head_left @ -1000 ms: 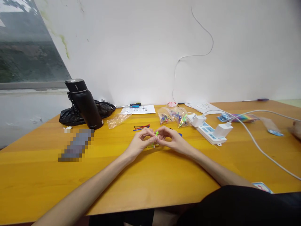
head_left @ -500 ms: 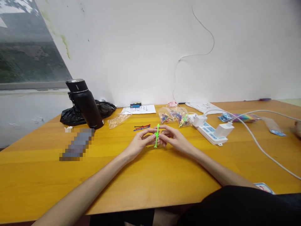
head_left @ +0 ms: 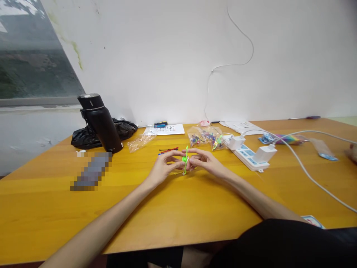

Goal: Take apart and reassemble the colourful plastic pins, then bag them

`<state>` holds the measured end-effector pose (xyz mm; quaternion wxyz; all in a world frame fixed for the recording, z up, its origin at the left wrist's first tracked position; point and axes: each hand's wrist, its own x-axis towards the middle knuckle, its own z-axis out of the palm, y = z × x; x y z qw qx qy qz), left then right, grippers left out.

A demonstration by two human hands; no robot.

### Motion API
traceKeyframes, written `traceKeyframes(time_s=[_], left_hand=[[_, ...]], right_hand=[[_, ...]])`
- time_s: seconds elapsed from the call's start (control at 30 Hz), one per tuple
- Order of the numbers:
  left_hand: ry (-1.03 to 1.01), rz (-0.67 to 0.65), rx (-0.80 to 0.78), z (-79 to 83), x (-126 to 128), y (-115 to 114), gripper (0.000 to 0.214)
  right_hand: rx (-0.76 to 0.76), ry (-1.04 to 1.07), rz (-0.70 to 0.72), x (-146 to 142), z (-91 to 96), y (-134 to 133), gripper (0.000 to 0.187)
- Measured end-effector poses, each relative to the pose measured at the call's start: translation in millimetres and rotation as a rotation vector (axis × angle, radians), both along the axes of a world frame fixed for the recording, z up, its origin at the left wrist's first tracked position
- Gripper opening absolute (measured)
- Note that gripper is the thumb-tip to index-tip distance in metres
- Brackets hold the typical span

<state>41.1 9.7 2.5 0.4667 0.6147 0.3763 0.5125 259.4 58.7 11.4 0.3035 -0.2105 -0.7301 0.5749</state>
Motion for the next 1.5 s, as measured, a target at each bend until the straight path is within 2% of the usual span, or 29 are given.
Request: traceKeyframes(time_s=[0.23, 0.4, 0.57, 0.67, 0.8, 1.03, 1.13, 1.2, 1.37, 1.43, 1.5], left_hand=[[0.075, 0.074, 0.025, -1.7, 1.4, -2.2, 0.027], [0.117, 0.112, 0.027, 0.3, 3.2, -3.7, 0.032], [0.124, 0.076, 0.011, 8.2, 6.7, -9.2, 0.035], [0.177, 0.062, 0.088, 11.9, 9.7, -13.7, 0.028], [0.270, 0.001, 0.200, 10.4, 11.7, -16.4, 0.020], [0.247, -0.124, 0.148, 6.2, 11.8, -19.1, 0.013], [0.314, -0.087, 0.192, 5.2, 7.5, -16.5, 0.004], [0.361, -0.043, 0.199, 2.8, 3.1, -11.1, 0.008], [0.106, 0.020, -0.055, -3.4, -6.1, 6.0, 0.010], [0.095, 0.058, -0.041, -2.2, -8.7, 8.4, 0.015], [0.179, 0.092, 0.031, 0.6, -10.7, 7.6, 0.018]], right_hand=[[0.022, -0.046, -0.048, 0.0, -0.9, 2.0, 0.047], [-0.122, 0.009, 0.072, -0.9, -2.3, 1.9, 0.046], [-0.273, 0.106, 0.088, -3.6, -5.7, 0.4, 0.035], [-0.343, 0.159, 0.085, -5.6, -8.3, -1.2, 0.032], [-0.353, 0.135, 0.118, -6.7, -9.1, -2.9, 0.025], [-0.233, 0.046, 0.182, -4.2, -6.4, -5.3, 0.027], [-0.179, 0.028, 0.154, -2.2, -4.2, -2.6, 0.028], [-0.144, 0.033, 0.100, -0.2, -2.7, 1.8, 0.030], [0.028, -0.050, -0.082, 3.3, -0.7, 9.7, 0.036], [0.103, -0.090, -0.135, 3.1, -1.6, 8.7, 0.037], [0.162, -0.097, -0.144, 2.5, -2.9, 6.0, 0.034]])
